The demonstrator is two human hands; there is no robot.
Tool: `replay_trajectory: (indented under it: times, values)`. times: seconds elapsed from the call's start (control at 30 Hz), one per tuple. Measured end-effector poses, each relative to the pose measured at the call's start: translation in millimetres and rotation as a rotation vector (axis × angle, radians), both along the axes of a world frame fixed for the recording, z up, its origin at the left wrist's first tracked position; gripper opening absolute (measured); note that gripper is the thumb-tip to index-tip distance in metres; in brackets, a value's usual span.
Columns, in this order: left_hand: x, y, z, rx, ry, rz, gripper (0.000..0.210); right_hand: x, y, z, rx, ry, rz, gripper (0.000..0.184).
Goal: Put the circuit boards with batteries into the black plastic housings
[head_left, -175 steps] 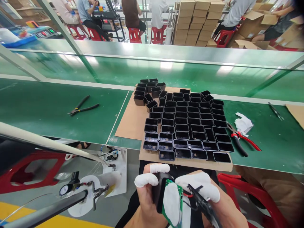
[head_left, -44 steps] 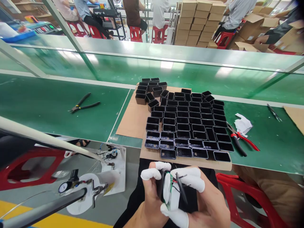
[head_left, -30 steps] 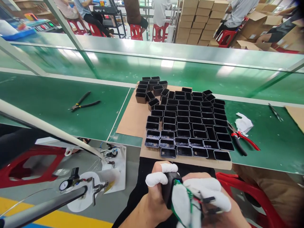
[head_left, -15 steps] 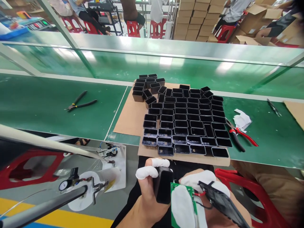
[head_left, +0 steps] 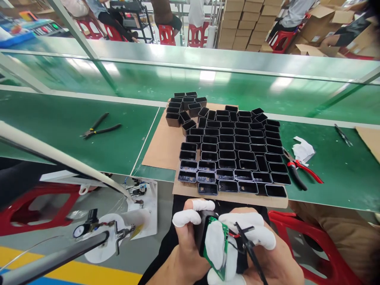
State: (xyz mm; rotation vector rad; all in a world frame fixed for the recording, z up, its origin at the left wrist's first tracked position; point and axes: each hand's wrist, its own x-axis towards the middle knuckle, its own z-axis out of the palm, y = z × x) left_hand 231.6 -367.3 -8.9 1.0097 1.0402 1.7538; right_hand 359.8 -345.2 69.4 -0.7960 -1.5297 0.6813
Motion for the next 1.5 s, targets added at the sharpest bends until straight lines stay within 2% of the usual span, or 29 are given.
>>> replay_trajectory:
  times: [0.13, 0.27, 0.33, 0.43, 0.63, 1.0, 1.2, 1.5]
  values:
    - [0, 4, 4.0, 0.102, 0.014, -0.032, 0.065, 0, 6, 4.5, 0.057, -0.022, -0.011, 0.051]
    - [0, 6, 4.3, 0.14, 0.023, -0.026, 0.061, 2, 7, 8.1, 0.025, -0.045, 0.084, 0.051]
    - [0, 6, 2.7, 0.155, 0.053, -0.022, 0.06, 3, 6, 9.2, 0.01, -0.045, 0.088, 0.05]
    - [-2, 4, 0.1, 0.126, 0.07, -0.008, 0.059, 3, 4, 9.5, 0.022, -0.065, 0.073, 0.051]
    - [-3, 3, 0.0, 0.109, 0.037, 0.007, 0.074, 1, 8, 3.7, 0.097, -0.077, 0.058, 0.058]
    - [-3, 3, -0.7, 0.052, -0.035, -0.016, 0.07, 6, 10, 5.1, 0.028, -0.127, 0.151, 0.058]
    - [1, 4, 0.4, 0.06, -0.053, 0.008, 0.07, 4, 12, 5.2, 0.097, -0.097, 0.086, 0.06]
    - [-1, 6, 0.6, 0.048, -0.027, -0.003, 0.078, 5, 14, 7.1, 0.052, -0.123, 0.1, 0.053]
